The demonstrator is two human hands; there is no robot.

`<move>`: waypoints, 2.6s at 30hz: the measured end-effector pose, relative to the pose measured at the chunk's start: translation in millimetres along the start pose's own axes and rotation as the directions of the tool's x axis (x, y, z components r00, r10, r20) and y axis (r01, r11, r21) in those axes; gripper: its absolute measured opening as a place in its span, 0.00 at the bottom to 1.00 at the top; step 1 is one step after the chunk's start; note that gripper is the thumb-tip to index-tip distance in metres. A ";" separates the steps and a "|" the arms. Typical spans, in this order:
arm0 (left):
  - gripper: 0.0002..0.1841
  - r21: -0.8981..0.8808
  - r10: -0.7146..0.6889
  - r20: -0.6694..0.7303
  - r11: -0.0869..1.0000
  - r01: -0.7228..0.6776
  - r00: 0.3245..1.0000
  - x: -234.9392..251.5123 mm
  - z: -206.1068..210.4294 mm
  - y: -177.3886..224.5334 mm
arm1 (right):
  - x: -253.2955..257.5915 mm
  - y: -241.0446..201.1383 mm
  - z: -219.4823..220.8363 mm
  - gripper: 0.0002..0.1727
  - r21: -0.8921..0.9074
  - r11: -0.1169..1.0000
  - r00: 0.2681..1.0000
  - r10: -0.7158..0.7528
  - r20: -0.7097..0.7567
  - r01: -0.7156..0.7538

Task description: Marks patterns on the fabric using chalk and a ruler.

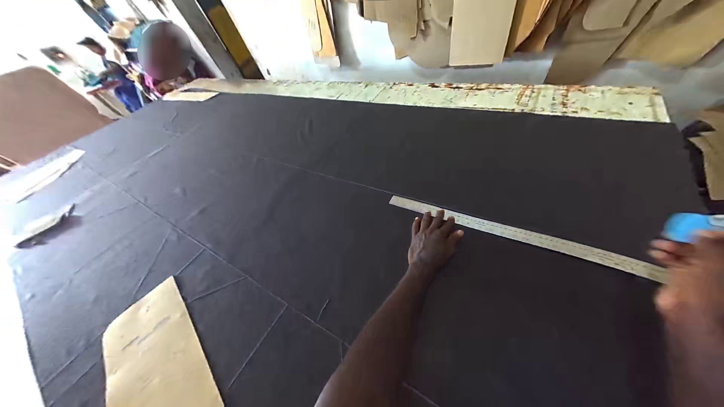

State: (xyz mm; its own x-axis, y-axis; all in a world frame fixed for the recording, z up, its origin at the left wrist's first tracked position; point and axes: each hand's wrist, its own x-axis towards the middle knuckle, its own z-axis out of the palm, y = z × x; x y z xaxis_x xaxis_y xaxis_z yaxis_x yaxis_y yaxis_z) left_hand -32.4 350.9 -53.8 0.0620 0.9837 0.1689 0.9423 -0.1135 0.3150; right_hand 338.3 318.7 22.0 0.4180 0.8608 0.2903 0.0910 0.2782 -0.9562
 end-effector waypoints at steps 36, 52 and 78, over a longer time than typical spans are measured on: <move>0.26 -0.071 -0.021 -0.032 0.997 0.018 0.999 -11.7 -18.3 12.4 | -40.4 -19.3 387.1 0.12 -0.498 0.859 0.696 0.431 0.574 -0.121; 0.16 0.048 0.051 0.103 0.997 -0.056 0.993 20.5 -24.9 -0.3 | -96.9 3.0 136.3 0.15 -0.329 0.884 0.869 0.422 0.258 -0.332; 0.34 0.080 -0.046 0.213 0.996 0.030 0.976 9.8 -29.3 77.3 | -19.1 11.4 228.3 0.13 -0.227 0.899 0.873 0.424 0.240 -0.374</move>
State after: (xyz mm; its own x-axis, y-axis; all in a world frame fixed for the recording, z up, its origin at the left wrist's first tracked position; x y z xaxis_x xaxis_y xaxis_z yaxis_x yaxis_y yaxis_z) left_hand 31.4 347.6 -0.4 0.0868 0.9950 -0.0484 0.9670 -0.0725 0.2442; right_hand 125.1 402.7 14.3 0.1868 0.9720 -0.1424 0.1313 -0.1683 -0.9769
